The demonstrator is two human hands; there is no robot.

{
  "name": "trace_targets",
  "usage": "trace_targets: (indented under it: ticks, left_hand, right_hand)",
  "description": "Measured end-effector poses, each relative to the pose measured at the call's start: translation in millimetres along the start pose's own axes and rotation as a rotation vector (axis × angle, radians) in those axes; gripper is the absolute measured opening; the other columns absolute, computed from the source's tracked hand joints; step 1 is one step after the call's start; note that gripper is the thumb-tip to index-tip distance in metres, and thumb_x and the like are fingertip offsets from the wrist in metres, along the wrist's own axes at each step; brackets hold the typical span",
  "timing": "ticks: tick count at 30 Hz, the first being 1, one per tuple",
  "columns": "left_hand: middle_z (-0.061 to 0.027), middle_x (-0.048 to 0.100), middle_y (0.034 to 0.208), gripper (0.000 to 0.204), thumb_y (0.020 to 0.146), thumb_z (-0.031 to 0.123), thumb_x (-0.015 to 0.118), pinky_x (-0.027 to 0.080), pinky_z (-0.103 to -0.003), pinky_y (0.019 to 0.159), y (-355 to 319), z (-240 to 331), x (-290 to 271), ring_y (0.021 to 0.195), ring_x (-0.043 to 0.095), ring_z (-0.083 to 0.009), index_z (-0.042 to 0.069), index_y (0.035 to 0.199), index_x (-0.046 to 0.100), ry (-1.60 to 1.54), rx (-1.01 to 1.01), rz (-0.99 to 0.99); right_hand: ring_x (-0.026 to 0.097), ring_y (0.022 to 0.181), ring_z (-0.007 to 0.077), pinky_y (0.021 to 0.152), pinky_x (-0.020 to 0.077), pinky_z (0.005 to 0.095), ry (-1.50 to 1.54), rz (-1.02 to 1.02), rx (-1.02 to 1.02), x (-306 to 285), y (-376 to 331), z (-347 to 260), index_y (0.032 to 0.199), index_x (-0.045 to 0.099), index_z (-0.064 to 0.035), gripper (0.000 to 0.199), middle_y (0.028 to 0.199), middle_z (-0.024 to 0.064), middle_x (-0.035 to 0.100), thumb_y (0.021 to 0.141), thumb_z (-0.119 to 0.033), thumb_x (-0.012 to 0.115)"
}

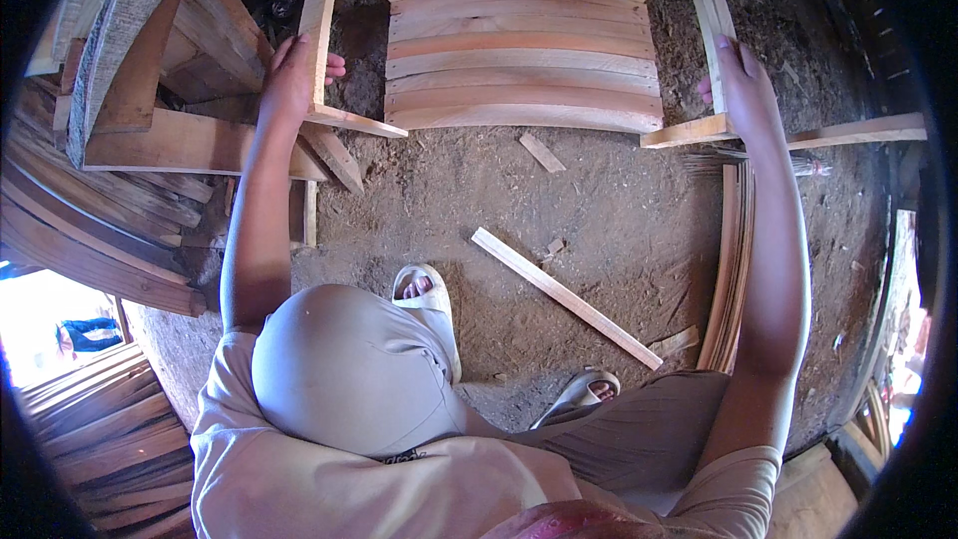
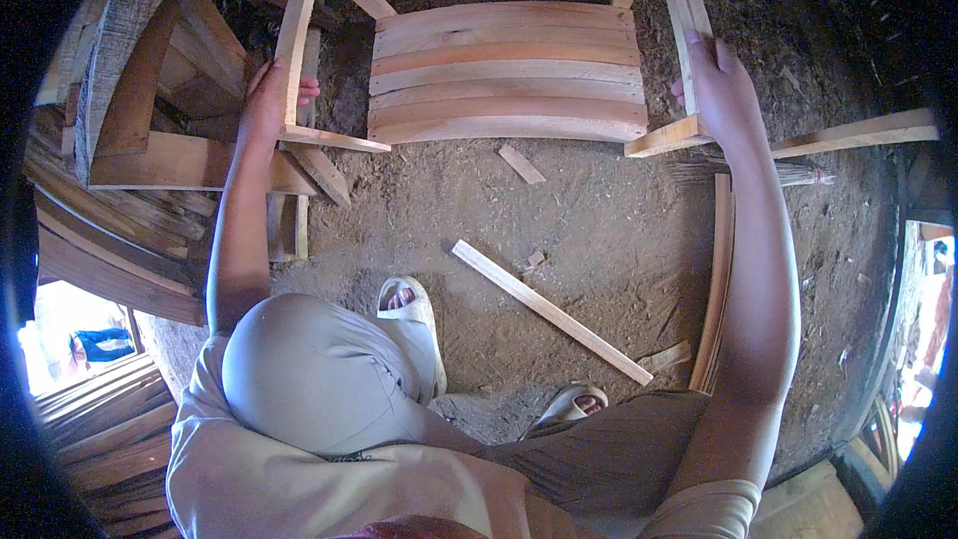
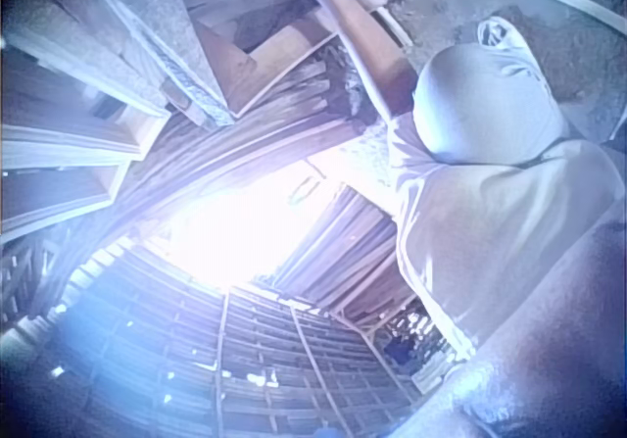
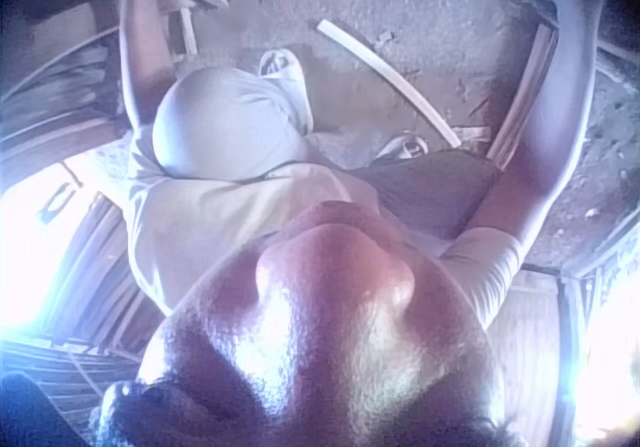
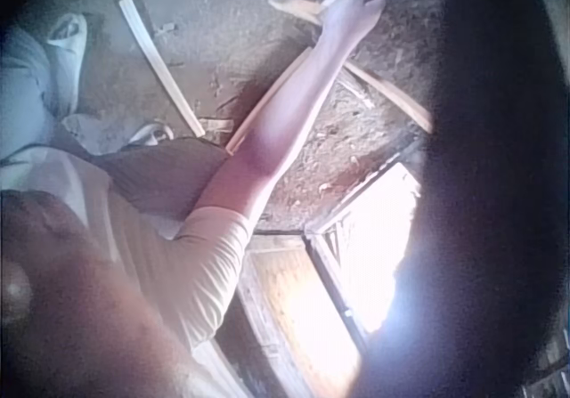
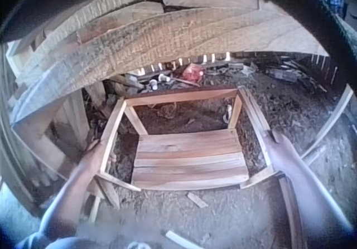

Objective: The person assembles a wooden chair by hand, fitting curved wooden slats into the side frames to form the seat and backrest. The person repeatedly adjusts the slats to ensure a snug fit and lifts the chair to inspect the assembly.

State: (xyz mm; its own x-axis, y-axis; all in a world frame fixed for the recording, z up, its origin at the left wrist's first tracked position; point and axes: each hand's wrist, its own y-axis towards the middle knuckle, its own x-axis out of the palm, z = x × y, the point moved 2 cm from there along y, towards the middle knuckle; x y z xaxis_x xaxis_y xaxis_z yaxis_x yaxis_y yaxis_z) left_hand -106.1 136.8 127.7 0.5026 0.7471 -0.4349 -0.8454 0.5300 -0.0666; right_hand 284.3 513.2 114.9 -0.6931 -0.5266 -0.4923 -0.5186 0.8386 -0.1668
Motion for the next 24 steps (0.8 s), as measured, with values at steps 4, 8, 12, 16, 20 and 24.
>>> trace_targets:
  ticks: [4, 8, 12, 16, 20, 24]
  left_hand:
    - [-0.0158, 0.071, 0.09, 0.043, 0.105, 0.037, 0.037, 0.053, -0.032, 0.072, 1.4, -0.7, -1.2, 0.078, 0.07, -0.0217, 0.0, 0.117, 0.055, -0.009, -0.014, -0.002]
    - [-0.016, 0.071, 0.09, 0.043, 0.105, 0.038, 0.037, 0.053, -0.032, 0.073, 1.5, -0.3, -1.0, 0.078, 0.07, -0.0216, 0.0, 0.116, 0.055, 0.004, -0.005, -0.01]
    - [-0.0161, 0.071, 0.091, 0.044, 0.105, 0.037, 0.036, 0.053, -0.032, 0.073, 0.2, -0.9, -3.1, 0.079, 0.07, -0.0214, 0.0, 0.116, 0.055, 0.007, -0.001, -0.014]
    - [-0.0161, 0.071, 0.091, 0.044, 0.105, 0.037, 0.035, 0.053, -0.032, 0.073, 3.4, -2.1, -2.5, 0.079, 0.07, -0.0214, 0.0, 0.118, 0.054, -0.001, -0.011, -0.024]
    - [-0.0162, 0.071, 0.091, 0.044, 0.105, 0.037, 0.036, 0.053, -0.031, 0.073, -1.1, 2.3, -1.3, 0.079, 0.07, -0.0213, 0.0, 0.121, 0.053, 0.007, -0.007, -0.013]
    - [-0.0162, 0.071, 0.091, 0.043, 0.105, 0.036, 0.036, 0.053, -0.031, 0.072, -3.4, 4.4, 0.1, 0.078, 0.07, -0.0212, 0.0, 0.121, 0.053, -0.008, -0.012, -0.002]
  right_hand:
    - [0.063, 0.066, 0.015, 0.065, 0.0509, 0.029, 0.018, 0.005, -0.016, 1.3, -2.4, -1.5, 0.127, 0.055, 0.0001, 0.051, 0.074, 0.0094, 0.065, 0.103, -0.044, 0.046]
    - [0.065, 0.066, 0.0169, 0.064, 0.0523, 0.0307, 0.019, -0.001, -0.016, -0.6, 0.6, 3.1, 0.126, 0.054, 0.0008, 0.053, 0.077, 0.0112, 0.066, 0.102, -0.046, 0.047]
    - [0.065, 0.067, 0.0167, 0.065, 0.0527, 0.0304, 0.019, -0.008, -0.035, 0.9, -0.5, 1.0, 0.126, 0.054, 0.001, 0.054, 0.077, 0.0114, 0.067, 0.102, -0.046, 0.047]
    - [0.065, 0.067, 0.016, 0.065, 0.0521, 0.0297, -0.002, -0.002, -0.02, -0.3, 1.1, 2.7, 0.128, 0.054, 0.0006, 0.054, 0.076, 0.0108, 0.066, 0.102, -0.046, 0.046]
    - [0.062, 0.066, 0.0145, 0.066, 0.0509, 0.0279, -0.003, 0.009, -0.006, 1.0, -0.1, 0.7, 0.13, 0.055, -0.0011, 0.051, 0.073, 0.0087, 0.064, 0.104, -0.044, 0.045]
    - [0.063, 0.066, 0.0149, 0.066, 0.0516, 0.0282, -0.03, 0.017, -0.014, 1.4, -3.2, -3.1, 0.129, 0.055, -0.001, 0.051, 0.073, 0.0088, 0.064, 0.103, -0.044, 0.045]
